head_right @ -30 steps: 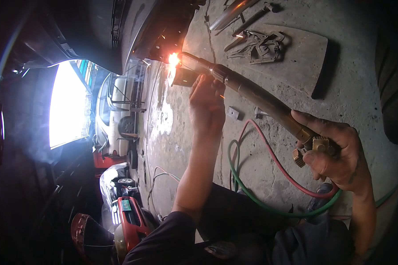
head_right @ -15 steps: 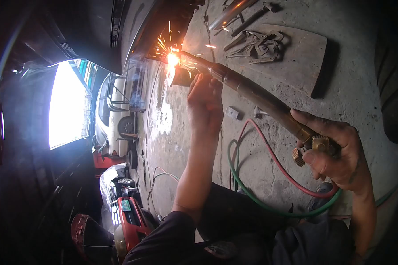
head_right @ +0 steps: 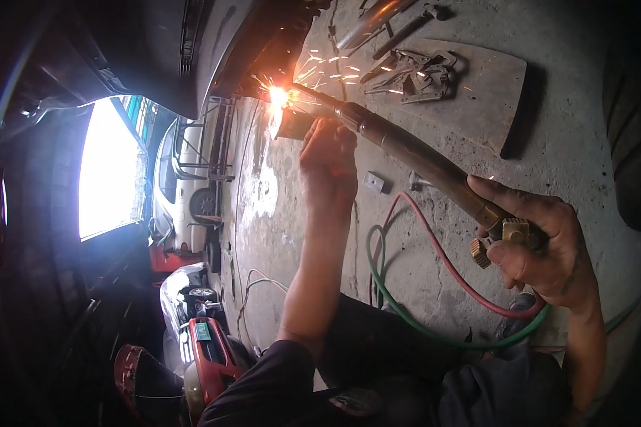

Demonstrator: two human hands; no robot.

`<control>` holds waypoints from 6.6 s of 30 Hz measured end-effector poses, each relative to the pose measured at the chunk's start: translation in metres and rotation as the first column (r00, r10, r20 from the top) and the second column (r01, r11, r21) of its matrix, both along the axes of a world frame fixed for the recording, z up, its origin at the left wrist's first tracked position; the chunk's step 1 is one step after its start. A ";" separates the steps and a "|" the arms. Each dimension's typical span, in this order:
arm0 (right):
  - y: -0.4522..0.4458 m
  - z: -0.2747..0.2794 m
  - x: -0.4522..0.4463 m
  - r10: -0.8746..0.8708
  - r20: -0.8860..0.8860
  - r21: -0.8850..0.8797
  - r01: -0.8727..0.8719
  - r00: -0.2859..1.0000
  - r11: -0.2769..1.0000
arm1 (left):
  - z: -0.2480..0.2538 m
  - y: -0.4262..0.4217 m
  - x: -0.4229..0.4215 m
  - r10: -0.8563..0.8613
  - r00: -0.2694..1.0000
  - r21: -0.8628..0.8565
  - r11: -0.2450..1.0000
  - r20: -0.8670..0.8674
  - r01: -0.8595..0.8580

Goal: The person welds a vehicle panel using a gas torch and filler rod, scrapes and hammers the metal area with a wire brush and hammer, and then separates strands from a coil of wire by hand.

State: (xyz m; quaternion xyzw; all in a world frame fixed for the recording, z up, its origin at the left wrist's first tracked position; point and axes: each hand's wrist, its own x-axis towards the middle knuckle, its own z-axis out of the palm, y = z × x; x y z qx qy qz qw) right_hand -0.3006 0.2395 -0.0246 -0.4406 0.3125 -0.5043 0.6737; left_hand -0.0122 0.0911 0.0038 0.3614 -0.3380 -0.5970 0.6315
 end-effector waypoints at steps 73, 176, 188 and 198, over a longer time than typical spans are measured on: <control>0.003 0.002 -0.001 0.005 -0.021 0.055 -0.004 1.000 0.998 | -0.011 -0.005 0.018 -0.025 0.987 -0.085 0.996 0.156 0.038; 0.004 0.006 0.001 -0.007 -0.033 0.026 0.008 0.999 1.000 | -0.003 -0.015 0.030 -0.011 0.996 -0.033 0.999 0.084 0.014; 0.004 0.006 0.002 -0.002 -0.014 0.033 0.003 1.000 0.999 | -0.002 -0.015 0.028 0.026 0.980 -0.059 0.998 0.199 -0.015; 0.004 0.005 0.002 -0.001 -0.018 0.039 0.002 1.000 0.999 | -0.001 -0.015 0.028 0.043 0.951 -0.102 0.995 0.305 -0.012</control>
